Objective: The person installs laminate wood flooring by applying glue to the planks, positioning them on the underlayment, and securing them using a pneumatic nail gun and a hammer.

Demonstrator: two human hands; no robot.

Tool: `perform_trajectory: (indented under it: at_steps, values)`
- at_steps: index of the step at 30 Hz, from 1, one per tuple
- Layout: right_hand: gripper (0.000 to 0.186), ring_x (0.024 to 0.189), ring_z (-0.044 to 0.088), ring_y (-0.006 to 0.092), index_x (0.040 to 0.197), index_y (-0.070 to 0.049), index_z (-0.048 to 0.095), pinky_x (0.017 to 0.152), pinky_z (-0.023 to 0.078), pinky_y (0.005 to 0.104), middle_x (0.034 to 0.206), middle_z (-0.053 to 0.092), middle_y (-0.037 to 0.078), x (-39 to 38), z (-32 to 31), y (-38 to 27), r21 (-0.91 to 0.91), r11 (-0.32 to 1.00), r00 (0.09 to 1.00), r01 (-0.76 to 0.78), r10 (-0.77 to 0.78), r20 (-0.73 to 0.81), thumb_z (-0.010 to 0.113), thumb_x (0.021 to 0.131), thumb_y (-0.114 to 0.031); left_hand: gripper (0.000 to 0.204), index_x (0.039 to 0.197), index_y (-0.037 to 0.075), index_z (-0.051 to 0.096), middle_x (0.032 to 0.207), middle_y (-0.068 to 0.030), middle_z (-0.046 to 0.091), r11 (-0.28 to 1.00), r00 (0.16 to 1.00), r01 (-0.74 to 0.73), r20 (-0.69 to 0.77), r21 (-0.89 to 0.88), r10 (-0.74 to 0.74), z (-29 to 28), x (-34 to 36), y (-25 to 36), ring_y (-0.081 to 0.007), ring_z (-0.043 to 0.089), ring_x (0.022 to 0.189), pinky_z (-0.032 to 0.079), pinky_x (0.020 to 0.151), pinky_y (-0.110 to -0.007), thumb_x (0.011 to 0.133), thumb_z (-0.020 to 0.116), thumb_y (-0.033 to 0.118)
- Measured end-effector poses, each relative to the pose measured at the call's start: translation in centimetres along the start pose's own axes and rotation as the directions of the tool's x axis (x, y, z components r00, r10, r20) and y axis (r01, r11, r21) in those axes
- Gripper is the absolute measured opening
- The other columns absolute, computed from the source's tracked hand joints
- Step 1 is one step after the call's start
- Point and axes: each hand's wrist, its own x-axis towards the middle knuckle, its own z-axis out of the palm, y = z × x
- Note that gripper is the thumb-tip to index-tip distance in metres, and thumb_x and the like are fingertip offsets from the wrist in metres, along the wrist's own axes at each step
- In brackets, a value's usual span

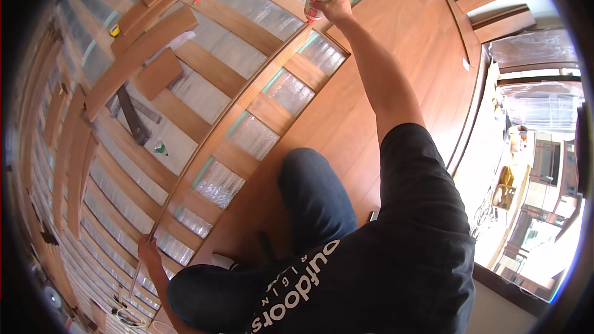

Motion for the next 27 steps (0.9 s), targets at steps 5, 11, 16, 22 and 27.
perform_trajectory:
  at_steps: [5,11,16,22,27]
  values:
    - [0.068,0.118,0.065,0.0390,0.132,-0.012,0.056,0.100,0.051,0.0440,0.122,0.071,0.018,-2.3,0.9,-0.6,-0.208,0.976,0.996,0.073,-0.082,-0.037,0.086,0.076,-0.035,0.030,0.113,0.006,0.071,0.102,-0.0153,0.075,0.998,0.997,-0.060,-0.050,0.001,0.060,-0.1,-0.3,0.2,-0.0352,0.072,0.096,0.055,0.087,-0.043,0.084,0.077,0.006]
    - [0.059,0.117,0.064,0.0383,0.135,-0.015,0.056,0.099,0.053,0.0448,0.122,0.067,0.019,-6.6,-0.5,-4.7,-0.524,0.807,0.960,0.271,-0.185,0.212,0.077,0.083,-0.031,0.030,0.113,0.010,0.073,0.105,-0.0139,0.075,1.000,1.000,0.008,-0.018,-0.020,-0.009,-0.6,-1.3,1.0,-0.0363,0.072,0.099,0.055,0.088,-0.045,0.084,0.079,0.009]
    - [0.048,0.118,0.066,0.0357,0.122,-0.007,0.060,0.093,0.057,0.0473,0.130,0.062,0.017,-13.7,-7.5,-4.7,-0.847,0.436,0.882,0.305,0.206,0.424,0.080,0.079,-0.015,0.032,0.118,0.010,0.071,0.112,-0.0141,0.074,0.996,0.999,-0.051,-0.012,0.079,0.052,0.0,-1.9,0.7,-0.0374,0.070,0.105,0.054,0.090,-0.046,0.087,0.077,0.015]
    - [0.042,0.107,0.072,0.0366,0.123,-0.010,0.073,0.086,0.055,0.0520,0.120,0.074,0.013,-26.8,-12.4,1.4,-0.856,-0.159,0.564,0.493,0.807,0.175,0.061,0.091,-0.035,0.034,0.126,0.012,0.068,0.115,-0.0134,0.070,0.943,0.984,-0.169,0.101,0.287,0.146,1.2,-3.6,1.0,-0.0382,0.067,0.107,0.054,0.088,-0.050,0.092,0.069,0.017]
    - [0.032,0.108,0.071,0.0219,0.119,-0.019,0.075,0.091,0.048,0.0431,0.115,0.077,0.006,-36.0,-11.8,7.5,-0.703,-0.191,0.464,0.685,0.859,0.219,0.074,0.090,-0.033,0.034,0.127,0.016,0.066,0.121,-0.0109,0.069,0.952,0.988,-0.142,0.096,0.271,0.120,3.1,-7.3,2.0,-0.0381,0.067,0.109,0.055,0.090,-0.052,0.093,0.063,0.014]
